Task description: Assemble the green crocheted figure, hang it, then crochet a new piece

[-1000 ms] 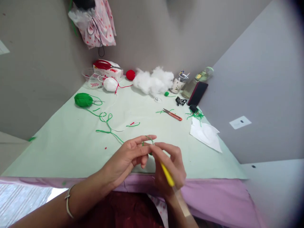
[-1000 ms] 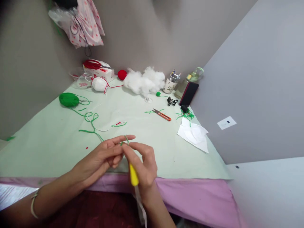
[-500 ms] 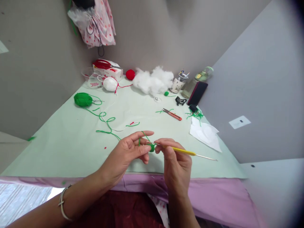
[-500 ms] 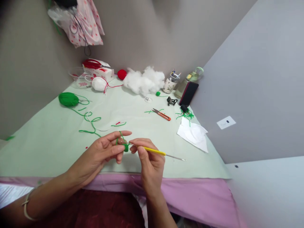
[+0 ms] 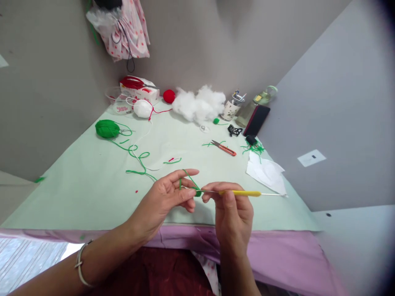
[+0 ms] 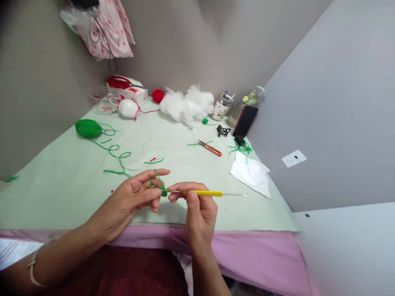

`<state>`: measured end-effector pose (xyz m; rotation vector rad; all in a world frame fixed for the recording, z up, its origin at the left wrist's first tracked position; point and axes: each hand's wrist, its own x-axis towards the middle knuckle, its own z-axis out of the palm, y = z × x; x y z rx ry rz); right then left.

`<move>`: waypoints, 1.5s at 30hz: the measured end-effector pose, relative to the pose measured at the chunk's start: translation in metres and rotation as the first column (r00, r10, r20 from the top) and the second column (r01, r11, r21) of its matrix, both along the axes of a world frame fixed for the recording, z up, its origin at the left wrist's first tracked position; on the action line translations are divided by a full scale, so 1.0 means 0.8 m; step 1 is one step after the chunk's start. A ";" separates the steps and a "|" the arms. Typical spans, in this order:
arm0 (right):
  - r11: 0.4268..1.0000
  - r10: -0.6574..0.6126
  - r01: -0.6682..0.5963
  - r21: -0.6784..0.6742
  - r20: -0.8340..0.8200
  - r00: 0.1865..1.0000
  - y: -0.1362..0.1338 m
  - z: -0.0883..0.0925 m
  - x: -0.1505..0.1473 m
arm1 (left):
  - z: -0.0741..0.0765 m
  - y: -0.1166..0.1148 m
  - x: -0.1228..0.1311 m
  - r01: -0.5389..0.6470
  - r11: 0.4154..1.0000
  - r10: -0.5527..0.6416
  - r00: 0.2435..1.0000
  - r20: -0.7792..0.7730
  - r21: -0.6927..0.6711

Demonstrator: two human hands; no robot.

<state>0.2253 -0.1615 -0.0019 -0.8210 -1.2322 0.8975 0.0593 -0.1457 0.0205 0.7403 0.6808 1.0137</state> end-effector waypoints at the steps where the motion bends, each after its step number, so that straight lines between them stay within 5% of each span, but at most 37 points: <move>1: 1.000 -0.012 0.011 0.018 0.031 0.999 -0.001 0.001 0.000 | -0.001 0.000 0.000 -0.005 1.000 0.005 1.000 -0.006 0.009; 5: 0.975 -0.151 0.100 0.197 0.263 0.953 -0.010 0.006 0.000 | -0.006 -0.001 0.000 -0.042 0.995 0.048 0.997 -0.064 0.086; 9: 0.925 -0.219 0.045 0.376 0.434 0.874 -0.015 0.002 0.000 | -0.006 -0.002 0.002 -0.075 0.986 0.095 0.987 -0.133 0.147; 15: 0.901 -0.259 0.035 0.433 0.472 0.843 -0.012 -0.002 0.000 | 0.001 -0.004 0.005 -0.082 0.988 0.102 0.982 -0.162 0.131; 21: 0.826 -0.444 0.036 0.563 0.609 0.658 -0.017 -0.011 -0.001 | -0.001 -0.007 0.004 -0.137 0.984 0.157 0.970 -0.184 0.116; 23: 0.810 -0.479 0.055 0.583 0.606 0.635 -0.019 -0.014 -0.002 | -0.001 -0.005 0.001 -0.085 0.996 0.088 0.989 -0.121 0.030; 27: 0.887 -0.372 0.133 0.442 0.512 0.774 -0.018 -0.007 -0.004 | -0.002 0.002 -0.007 0.106 0.985 -0.098 0.993 0.066 -0.134; 32: 0.981 -0.163 0.145 0.131 0.141 0.977 -0.007 0.009 -0.007 | 0.001 0.003 -0.009 0.060 0.996 -0.058 0.998 0.034 -0.063; 37: 0.965 -0.200 0.119 0.233 0.362 0.911 -0.007 0.003 -0.014 | 0.000 -0.003 0.002 0.006 1.000 -0.005 0.998 -0.057 0.007; 42: 0.842 -0.444 0.120 0.526 0.551 0.706 -0.009 -0.009 -0.013 | -0.009 0.001 0.006 0.015 0.996 -0.014 1.000 0.014 -0.086; 45: 0.892 -0.380 0.188 0.412 0.453 0.807 -0.006 -0.004 -0.008 | -0.010 0.005 0.002 0.066 0.985 -0.050 0.994 0.100 -0.160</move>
